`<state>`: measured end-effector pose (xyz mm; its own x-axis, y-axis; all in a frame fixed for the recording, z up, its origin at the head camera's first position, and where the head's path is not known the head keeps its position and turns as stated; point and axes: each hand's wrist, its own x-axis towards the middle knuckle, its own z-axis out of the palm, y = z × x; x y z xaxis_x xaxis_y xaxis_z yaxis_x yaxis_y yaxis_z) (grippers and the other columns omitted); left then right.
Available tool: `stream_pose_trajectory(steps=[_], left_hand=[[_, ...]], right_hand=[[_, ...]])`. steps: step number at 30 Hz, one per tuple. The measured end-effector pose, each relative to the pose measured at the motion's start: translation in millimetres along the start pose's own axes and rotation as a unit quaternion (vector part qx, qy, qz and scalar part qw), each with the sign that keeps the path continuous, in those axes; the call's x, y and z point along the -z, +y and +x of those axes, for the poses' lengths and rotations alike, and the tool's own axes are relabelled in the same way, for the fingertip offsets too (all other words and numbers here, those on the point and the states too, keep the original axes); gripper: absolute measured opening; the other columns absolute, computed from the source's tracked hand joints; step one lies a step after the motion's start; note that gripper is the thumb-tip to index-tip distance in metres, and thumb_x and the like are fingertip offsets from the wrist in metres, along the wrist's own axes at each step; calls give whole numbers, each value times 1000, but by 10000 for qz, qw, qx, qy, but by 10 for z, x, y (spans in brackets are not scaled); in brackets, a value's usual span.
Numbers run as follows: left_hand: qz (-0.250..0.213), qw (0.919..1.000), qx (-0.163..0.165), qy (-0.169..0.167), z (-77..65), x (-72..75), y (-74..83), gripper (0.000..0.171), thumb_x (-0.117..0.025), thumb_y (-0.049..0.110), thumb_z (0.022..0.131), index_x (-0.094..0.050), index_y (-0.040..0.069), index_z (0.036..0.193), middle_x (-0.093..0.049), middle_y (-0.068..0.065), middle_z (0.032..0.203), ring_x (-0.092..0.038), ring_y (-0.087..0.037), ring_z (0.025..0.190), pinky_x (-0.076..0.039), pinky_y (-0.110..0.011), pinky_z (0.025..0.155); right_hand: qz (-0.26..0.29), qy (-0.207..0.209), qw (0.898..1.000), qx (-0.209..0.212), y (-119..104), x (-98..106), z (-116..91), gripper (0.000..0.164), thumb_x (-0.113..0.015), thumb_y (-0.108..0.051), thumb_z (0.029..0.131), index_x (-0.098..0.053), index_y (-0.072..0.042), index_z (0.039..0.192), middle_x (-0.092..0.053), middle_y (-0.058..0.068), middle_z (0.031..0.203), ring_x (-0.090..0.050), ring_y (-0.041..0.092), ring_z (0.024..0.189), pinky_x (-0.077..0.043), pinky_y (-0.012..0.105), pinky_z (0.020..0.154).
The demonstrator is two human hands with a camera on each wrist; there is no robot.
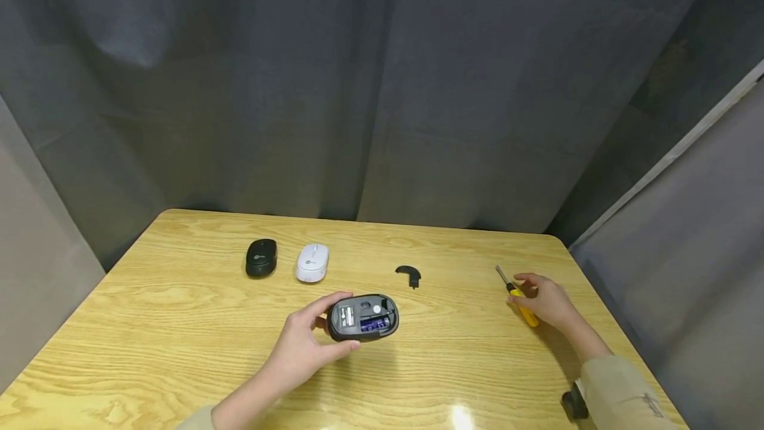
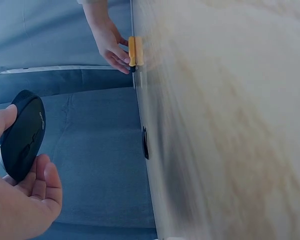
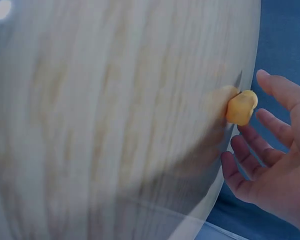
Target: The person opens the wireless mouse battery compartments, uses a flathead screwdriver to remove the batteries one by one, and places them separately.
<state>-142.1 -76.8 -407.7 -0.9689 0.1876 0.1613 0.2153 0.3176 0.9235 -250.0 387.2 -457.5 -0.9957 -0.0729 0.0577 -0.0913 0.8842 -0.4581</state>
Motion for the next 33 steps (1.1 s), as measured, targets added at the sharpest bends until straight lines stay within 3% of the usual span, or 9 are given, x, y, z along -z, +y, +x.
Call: stream_pose_trajectory(steps=[11,19,27,33], left_hand=[[-12,10000,9,-16,-4,-3,-2,67,-87,26,62,-59,32,122,-64,4,116,-58,-17,81,-47,-25,68],[16,10000,19,-19,-2,-12,-8,67,-88,27,62,-60,29,123,-64,4,118,-58,-16,80,-46,-25,69],[-22,10000,21,-6,3,-20,-21,65,-88,28,62,-59,35,120,-64,5,117,-58,-16,80,-46,-25,70],[-37,10000,6,-1,4,-17,-26,65,-88,27,62,-60,33,121,-64,5,117,-58,-17,80,-46,-25,71]], right_hand=[[-84,-139,9998,-131,-5,-8,30,47,-75,-25,80,-59,4,115,-61,26,107,-57,37,95,-48,51,83],[-188,-68,9997,-123,36,-40,67,32,-73,-24,81,-64,1,99,-63,15,93,-57,28,86,-48,45,77],[-303,23,9995,-28,8,-34,86,27,-73,-23,81,-64,-1,93,-62,7,83,-55,21,78,-45,37,69],[-282,44,9996,55,-31,-27,61,22,-71,-20,81,-63,-2,90,-57,2,76,-49,16,71,-41,31,64]])
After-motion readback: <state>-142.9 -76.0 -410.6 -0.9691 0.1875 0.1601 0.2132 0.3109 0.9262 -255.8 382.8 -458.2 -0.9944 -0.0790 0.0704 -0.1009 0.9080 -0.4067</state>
